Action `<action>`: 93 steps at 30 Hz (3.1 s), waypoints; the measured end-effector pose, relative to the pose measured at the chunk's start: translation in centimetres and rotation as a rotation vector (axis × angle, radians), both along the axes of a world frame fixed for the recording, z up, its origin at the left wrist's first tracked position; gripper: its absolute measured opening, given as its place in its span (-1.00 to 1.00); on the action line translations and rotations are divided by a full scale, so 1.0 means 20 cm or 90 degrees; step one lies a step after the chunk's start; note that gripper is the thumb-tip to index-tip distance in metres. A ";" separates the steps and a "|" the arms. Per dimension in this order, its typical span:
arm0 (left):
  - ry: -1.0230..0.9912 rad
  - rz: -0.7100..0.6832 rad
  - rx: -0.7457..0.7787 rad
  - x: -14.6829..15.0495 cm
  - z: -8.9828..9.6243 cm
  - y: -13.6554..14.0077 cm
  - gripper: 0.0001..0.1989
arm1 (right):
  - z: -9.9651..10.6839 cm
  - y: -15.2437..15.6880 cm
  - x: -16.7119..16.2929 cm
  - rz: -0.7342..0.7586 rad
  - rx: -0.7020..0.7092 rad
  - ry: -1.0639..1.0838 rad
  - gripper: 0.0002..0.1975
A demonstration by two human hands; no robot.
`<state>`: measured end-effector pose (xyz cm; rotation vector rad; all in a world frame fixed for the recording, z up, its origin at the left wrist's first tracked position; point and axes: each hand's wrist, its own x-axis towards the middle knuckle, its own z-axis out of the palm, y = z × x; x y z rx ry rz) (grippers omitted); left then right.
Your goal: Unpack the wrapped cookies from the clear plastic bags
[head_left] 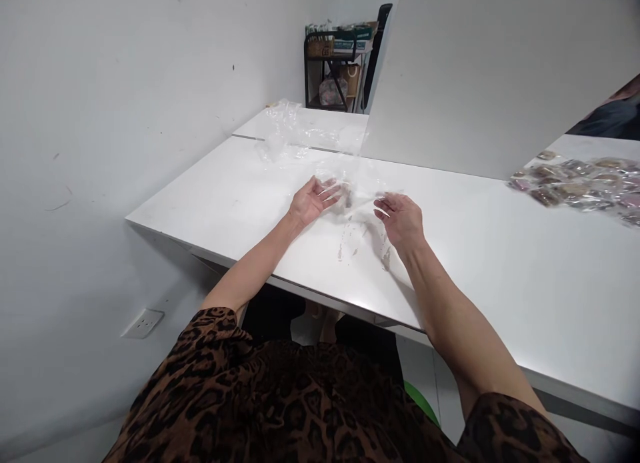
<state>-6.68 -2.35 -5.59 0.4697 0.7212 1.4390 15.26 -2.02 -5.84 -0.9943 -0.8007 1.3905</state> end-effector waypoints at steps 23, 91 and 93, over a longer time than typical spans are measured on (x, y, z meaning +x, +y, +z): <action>0.097 -0.071 0.148 0.11 0.04 -0.10 -0.60 | -0.02 -0.02 -0.02 0.106 0.029 -0.195 -0.37; 0.808 -0.024 0.190 0.22 0.92 -0.19 -0.34 | -0.01 0.10 0.08 0.006 -0.039 -0.142 -0.81; 0.820 -0.031 0.214 0.23 0.94 -0.20 -0.33 | 0.00 0.10 0.07 0.009 -0.033 -0.131 -0.83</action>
